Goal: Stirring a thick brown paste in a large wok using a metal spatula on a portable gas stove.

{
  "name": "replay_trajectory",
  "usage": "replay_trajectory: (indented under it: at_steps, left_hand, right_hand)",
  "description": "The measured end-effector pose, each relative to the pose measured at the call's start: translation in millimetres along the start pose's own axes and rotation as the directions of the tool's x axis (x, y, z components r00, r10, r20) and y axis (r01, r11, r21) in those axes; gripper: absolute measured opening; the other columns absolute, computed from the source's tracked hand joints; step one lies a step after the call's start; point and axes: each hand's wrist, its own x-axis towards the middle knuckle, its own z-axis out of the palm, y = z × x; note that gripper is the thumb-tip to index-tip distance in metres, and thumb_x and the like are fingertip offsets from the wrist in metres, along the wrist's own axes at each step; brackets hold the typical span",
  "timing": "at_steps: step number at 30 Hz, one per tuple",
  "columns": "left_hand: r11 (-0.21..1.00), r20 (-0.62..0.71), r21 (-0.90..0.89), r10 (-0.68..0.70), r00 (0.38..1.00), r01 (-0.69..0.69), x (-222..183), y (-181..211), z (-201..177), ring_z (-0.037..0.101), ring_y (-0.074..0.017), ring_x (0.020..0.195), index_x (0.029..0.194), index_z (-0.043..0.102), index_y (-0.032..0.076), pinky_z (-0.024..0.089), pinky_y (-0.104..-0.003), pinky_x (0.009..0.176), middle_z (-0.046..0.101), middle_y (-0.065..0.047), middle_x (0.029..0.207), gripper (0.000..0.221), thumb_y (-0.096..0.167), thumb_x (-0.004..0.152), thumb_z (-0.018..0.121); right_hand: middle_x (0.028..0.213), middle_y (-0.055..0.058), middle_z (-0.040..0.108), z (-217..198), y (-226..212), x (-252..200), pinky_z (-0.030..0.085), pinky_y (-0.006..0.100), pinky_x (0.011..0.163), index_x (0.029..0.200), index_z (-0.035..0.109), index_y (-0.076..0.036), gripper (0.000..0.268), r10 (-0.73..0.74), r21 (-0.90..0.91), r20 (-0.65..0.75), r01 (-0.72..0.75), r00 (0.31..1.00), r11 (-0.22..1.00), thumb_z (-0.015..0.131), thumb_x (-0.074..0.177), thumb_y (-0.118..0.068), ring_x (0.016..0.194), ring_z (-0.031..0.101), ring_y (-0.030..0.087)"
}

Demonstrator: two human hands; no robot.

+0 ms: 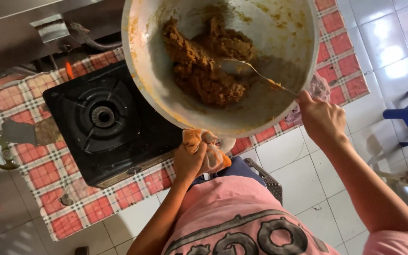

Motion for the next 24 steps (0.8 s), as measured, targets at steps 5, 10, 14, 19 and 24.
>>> replay_trajectory:
  at_steps: [5, 10, 14, 19, 24]
  left_hand:
    - [0.999, 0.029, -0.044, -0.023, 0.999, 0.024, 5, -10, 2, 0.076, -0.0382, 0.086, 0.079, 0.073, 0.012, 0.06, -0.048, 0.082, 0.077, -0.011, 0.076, 0.031, 0.043, 0.073, 0.074]
    - [0.986, 0.106, 0.114, -0.136, 0.985, 0.123, 15, -22, 5, 0.072, -0.0329, 0.105, 0.091, 0.072, 0.013, 0.056, -0.046, 0.096, 0.077, -0.012, 0.095, 0.046, 0.056, 0.073, 0.072]
    - [0.97, 0.152, 0.183, -0.19, 0.97, 0.162, 18, -27, 8, 0.072, -0.0344, 0.109, 0.096, 0.077, 0.009, 0.056, -0.046, 0.099, 0.079, -0.014, 0.101, 0.052, 0.056, 0.075, 0.072]
    - [0.962, -0.038, 0.245, 0.135, 0.99, -0.121, 18, -50, 23, 0.074, -0.0368, 0.081, 0.079, 0.072, 0.009, 0.058, -0.044, 0.072, 0.073, -0.016, 0.076, 0.038, 0.047, 0.075, 0.071]
    - [0.982, 0.105, 0.149, -0.135, 0.985, 0.118, 12, -14, 6, 0.073, -0.0301, 0.069, 0.068, 0.07, 0.009, 0.052, -0.043, 0.063, 0.074, -0.011, 0.066, 0.039, 0.047, 0.075, 0.062]
  right_hand:
    - [0.071, 0.008, 0.072, 22, -19, 67, 0.059, 0.054, 0.065, 0.105, 0.056, -0.025, 0.027, -0.13, -0.103, -0.071, 0.122, 0.989, 0.987, 0.037, 0.118, -0.037, 0.068, 0.077, 0.037]
    - [0.076, 0.009, 0.076, 23, -52, 160, 0.059, 0.054, 0.064, 0.101, 0.062, -0.023, 0.027, -0.054, -0.051, -0.052, 0.052, 0.997, 0.997, 0.039, 0.112, -0.029, 0.075, 0.078, 0.039]
    - [0.077, 0.005, 0.076, 11, -81, 198, 0.061, 0.047, 0.065, 0.11, 0.054, -0.029, 0.019, -0.022, -0.039, -0.155, 0.016, 0.988, 0.999, 0.036, 0.106, -0.023, 0.076, 0.078, 0.032]
    - [0.077, 0.003, 0.073, -61, -60, 159, 0.057, 0.041, 0.06, 0.099, 0.067, -0.025, 0.025, -0.149, -0.127, -0.368, 0.109, 0.918, 0.986, 0.042, 0.1, -0.029, 0.073, 0.075, 0.028]
    - [0.073, 0.0, 0.074, -126, -3, 124, 0.05, 0.034, 0.03, 0.13, 0.057, -0.018, 0.028, -0.076, -0.424, 0.08, 0.103, 0.994, 0.9, 0.049, 0.105, -0.01, 0.052, 0.074, 0.022]
